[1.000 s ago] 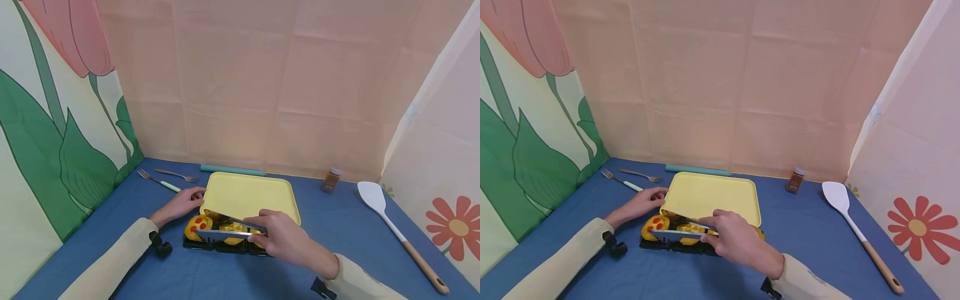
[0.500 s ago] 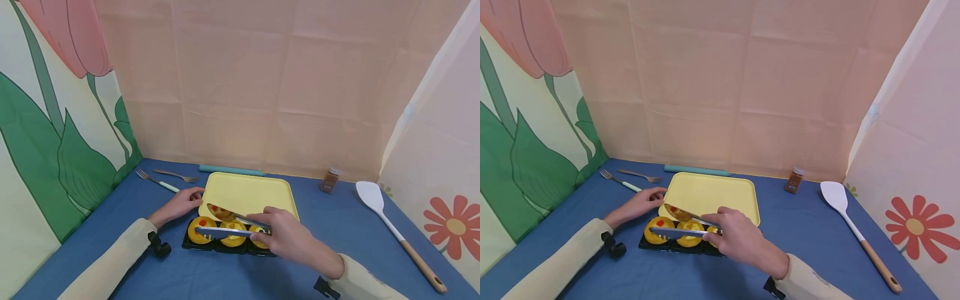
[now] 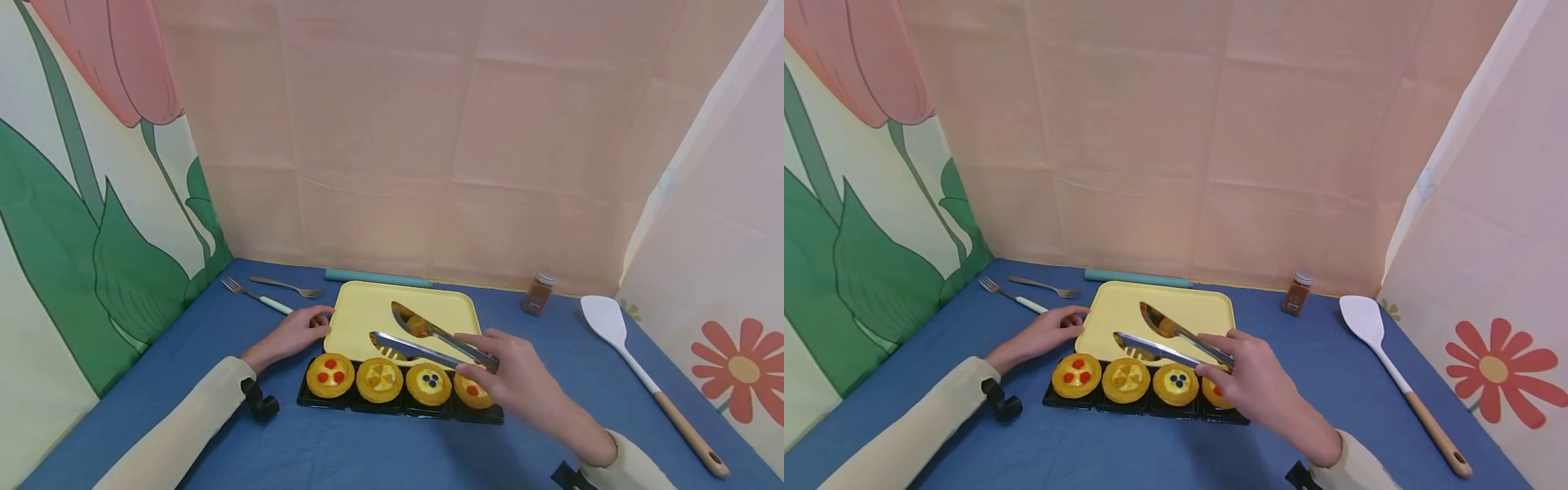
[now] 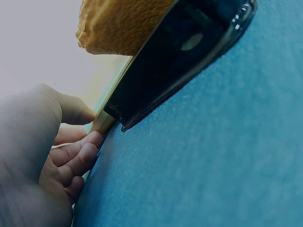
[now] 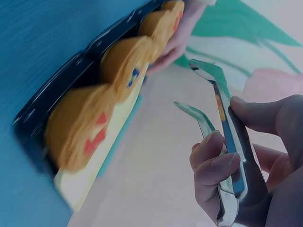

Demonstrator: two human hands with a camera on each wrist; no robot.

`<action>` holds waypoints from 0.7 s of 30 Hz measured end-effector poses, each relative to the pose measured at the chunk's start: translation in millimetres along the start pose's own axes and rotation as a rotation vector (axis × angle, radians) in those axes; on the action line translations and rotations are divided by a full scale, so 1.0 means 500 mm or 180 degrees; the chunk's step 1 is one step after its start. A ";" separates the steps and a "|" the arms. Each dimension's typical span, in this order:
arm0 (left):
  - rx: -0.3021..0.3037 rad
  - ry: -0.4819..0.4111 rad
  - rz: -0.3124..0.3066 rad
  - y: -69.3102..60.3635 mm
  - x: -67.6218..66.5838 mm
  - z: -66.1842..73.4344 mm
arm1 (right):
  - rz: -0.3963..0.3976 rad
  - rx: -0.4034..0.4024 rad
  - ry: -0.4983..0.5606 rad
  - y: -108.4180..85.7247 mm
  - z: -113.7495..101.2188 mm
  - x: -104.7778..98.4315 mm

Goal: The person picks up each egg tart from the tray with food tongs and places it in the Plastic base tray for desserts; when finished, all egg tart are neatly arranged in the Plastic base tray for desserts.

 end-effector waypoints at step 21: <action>-0.0009 0.0023 0.0009 0.000 -0.001 0.001 | 0.0483 0.0606 -0.0653 -0.086 0.289 -0.096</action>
Point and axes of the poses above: each hand's wrist, its own y-axis towards the middle knuckle, its own x-axis out of the palm, z = x × y, the point moved 10 cm from there along y, towards the middle knuckle, and after that the axes turned 5 degrees about -z, right-handed, at the moved point
